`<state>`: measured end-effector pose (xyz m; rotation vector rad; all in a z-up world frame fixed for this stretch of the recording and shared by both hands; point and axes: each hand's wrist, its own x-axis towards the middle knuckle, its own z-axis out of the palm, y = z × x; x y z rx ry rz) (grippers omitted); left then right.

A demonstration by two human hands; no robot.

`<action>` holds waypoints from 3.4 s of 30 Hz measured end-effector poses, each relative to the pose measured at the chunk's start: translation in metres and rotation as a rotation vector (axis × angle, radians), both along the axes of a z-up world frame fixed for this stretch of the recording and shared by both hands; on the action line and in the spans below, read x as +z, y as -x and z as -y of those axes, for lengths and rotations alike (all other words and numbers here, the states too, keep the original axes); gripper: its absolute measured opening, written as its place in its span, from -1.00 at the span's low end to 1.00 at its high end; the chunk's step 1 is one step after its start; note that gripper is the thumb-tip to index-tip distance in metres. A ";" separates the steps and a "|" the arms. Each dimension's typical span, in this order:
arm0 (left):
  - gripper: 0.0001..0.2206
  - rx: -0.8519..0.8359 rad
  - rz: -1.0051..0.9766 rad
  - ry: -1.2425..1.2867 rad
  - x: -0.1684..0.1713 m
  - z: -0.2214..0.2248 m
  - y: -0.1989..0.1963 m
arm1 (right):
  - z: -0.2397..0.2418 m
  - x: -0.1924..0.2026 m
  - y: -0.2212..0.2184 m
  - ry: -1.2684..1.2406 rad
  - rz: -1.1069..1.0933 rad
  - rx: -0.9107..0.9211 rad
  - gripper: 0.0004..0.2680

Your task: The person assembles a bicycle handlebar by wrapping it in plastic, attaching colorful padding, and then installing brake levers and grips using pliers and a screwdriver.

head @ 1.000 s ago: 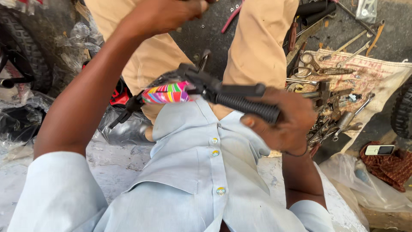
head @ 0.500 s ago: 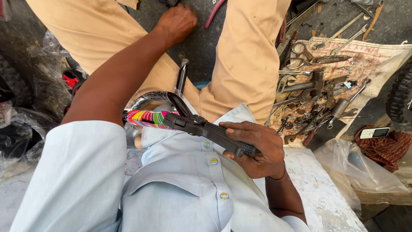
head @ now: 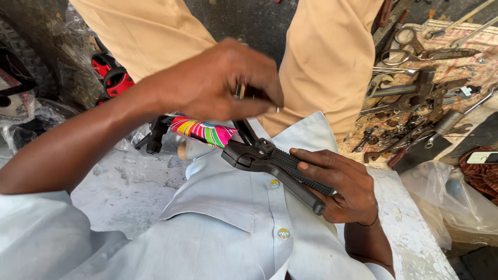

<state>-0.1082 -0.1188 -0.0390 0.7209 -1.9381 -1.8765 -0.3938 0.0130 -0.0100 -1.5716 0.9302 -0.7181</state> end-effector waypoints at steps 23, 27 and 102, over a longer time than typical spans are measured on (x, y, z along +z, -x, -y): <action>-0.79 -0.115 0.003 -0.343 0.017 -0.009 -0.018 | 0.027 0.003 -0.005 -0.063 0.012 0.127 -0.66; -0.78 -0.085 -0.015 -0.250 0.024 -0.008 -0.020 | 0.028 0.001 -0.004 -0.054 0.017 0.137 -0.66; -0.46 0.100 0.144 0.352 0.026 -0.086 -0.027 | 0.001 -0.006 -0.026 -0.186 -0.030 -0.109 -0.77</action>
